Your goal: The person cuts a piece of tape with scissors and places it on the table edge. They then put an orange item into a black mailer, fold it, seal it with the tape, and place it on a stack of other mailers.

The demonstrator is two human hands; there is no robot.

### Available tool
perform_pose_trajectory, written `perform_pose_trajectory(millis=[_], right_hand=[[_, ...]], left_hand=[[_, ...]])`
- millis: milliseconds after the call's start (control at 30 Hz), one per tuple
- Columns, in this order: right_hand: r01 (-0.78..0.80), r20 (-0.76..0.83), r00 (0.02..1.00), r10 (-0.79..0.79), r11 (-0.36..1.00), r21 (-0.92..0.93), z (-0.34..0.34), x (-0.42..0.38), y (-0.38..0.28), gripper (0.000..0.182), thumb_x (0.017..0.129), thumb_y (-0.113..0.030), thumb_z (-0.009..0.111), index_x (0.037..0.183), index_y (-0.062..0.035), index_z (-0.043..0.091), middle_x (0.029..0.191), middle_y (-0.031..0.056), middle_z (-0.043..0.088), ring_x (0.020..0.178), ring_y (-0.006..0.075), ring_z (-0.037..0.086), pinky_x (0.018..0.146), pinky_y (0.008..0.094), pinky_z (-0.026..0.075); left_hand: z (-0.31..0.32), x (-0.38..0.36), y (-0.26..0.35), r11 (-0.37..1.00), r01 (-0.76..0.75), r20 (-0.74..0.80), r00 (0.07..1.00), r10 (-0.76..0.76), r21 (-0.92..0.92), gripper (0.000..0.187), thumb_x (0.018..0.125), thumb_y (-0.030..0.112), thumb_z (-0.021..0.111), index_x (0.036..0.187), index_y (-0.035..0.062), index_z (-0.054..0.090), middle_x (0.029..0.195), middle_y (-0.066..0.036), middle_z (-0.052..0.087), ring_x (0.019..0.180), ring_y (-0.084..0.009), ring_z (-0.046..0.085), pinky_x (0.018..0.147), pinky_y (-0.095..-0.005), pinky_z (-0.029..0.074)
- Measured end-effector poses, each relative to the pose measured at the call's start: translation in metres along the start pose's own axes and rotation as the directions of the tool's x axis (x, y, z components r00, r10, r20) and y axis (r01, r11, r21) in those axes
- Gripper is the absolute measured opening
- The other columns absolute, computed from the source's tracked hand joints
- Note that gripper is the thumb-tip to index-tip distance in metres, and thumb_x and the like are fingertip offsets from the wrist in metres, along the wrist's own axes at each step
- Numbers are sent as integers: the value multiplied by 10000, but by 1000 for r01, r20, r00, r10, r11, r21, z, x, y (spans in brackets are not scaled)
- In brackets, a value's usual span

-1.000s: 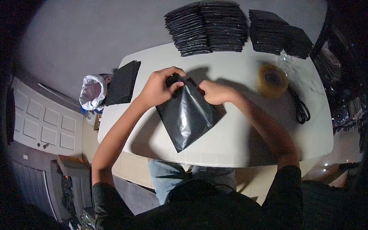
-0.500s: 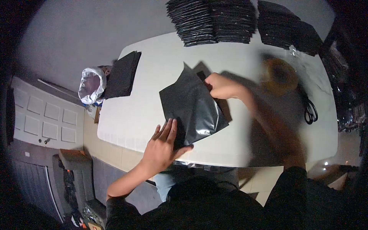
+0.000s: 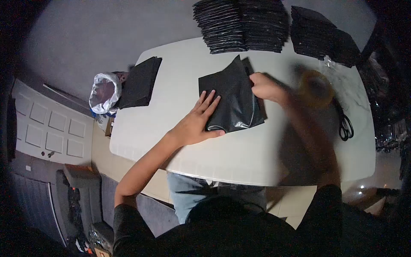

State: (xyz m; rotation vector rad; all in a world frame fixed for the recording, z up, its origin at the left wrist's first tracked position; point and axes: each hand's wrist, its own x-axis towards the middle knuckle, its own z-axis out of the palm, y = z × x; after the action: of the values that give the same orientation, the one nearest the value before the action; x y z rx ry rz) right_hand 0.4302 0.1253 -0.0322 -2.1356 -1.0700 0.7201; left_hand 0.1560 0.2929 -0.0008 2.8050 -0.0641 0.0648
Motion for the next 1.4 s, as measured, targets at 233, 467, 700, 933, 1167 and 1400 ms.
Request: perform_pose_trajectory(millis=[233, 467, 700, 933, 1167, 1400], right_hand=[[27, 57, 998, -32, 995, 97, 8, -9, -19, 259, 898, -51, 698, 1132, 56, 730, 1072, 85, 771, 960, 154, 688, 881, 314, 529], [61, 30, 998, -61, 998, 5, 20, 3, 3, 233, 860, -52, 731, 1059, 67, 735, 1029, 104, 781, 921, 166, 698, 847, 341, 542], [100, -74, 989, -128, 946, -308, 4, -20, -31, 219, 759, 52, 638, 963, 102, 698, 923, 258, 743, 863, 303, 735, 737, 415, 549], [-88, 4, 996, 88, 996, 26, -1, -37, -60, 175, 750, 18, 630, 896, 99, 684, 833, 291, 712, 791, 320, 742, 712, 442, 554], [-117, -235, 971, 39, 937, -330, -33, -45, -70, 399, 1042, -299, 543, 928, 20, 754, 820, 238, 723, 788, 392, 726, 763, 490, 558], [330, -159, 852, -499, 747, -577, 61, -61, -82, 754, 1037, -457, 551, 1532, 84, 372, 1649, 269, 270, 1553, 463, 195, 1261, 549, 214]], left_hand=[[0, -2, -1, 991, 26, 41, 999, -32, 132, 1219, 786, 805, 666, 1644, 60, 226, 1711, -241, 123, 1558, -525, 50, 1228, -690, 150], [6, 7, 3, 988, 55, 27, 998, -60, 141, 1197, 802, 842, 601, 1648, 80, 233, 1712, -238, 128, 1557, -530, 54, 1217, -715, 111], [9, 19, 20, 944, 231, 7, 971, -239, 236, 1205, 842, 850, 536, 1630, -4, 218, 1685, -313, 134, 1546, -557, 72, 1204, -724, 105], [18, 35, 25, 967, 175, -24, 985, -173, 185, 1154, 889, 801, 524, 1633, -13, 181, 1684, -310, 148, 1540, -565, 89, 1199, -723, 134], [-17, 69, -29, 980, 91, -345, 927, -149, -179, 572, 1006, 346, 611, 1443, -15, 535, 1438, -278, 544, 1319, -523, 487, 1111, -554, 425], [-15, 108, -92, 994, 36, -296, 955, -3, 106, 435, 996, 361, 636, 1246, 7, 677, 1168, -243, 688, 1111, -433, 617, 975, -504, 505]])
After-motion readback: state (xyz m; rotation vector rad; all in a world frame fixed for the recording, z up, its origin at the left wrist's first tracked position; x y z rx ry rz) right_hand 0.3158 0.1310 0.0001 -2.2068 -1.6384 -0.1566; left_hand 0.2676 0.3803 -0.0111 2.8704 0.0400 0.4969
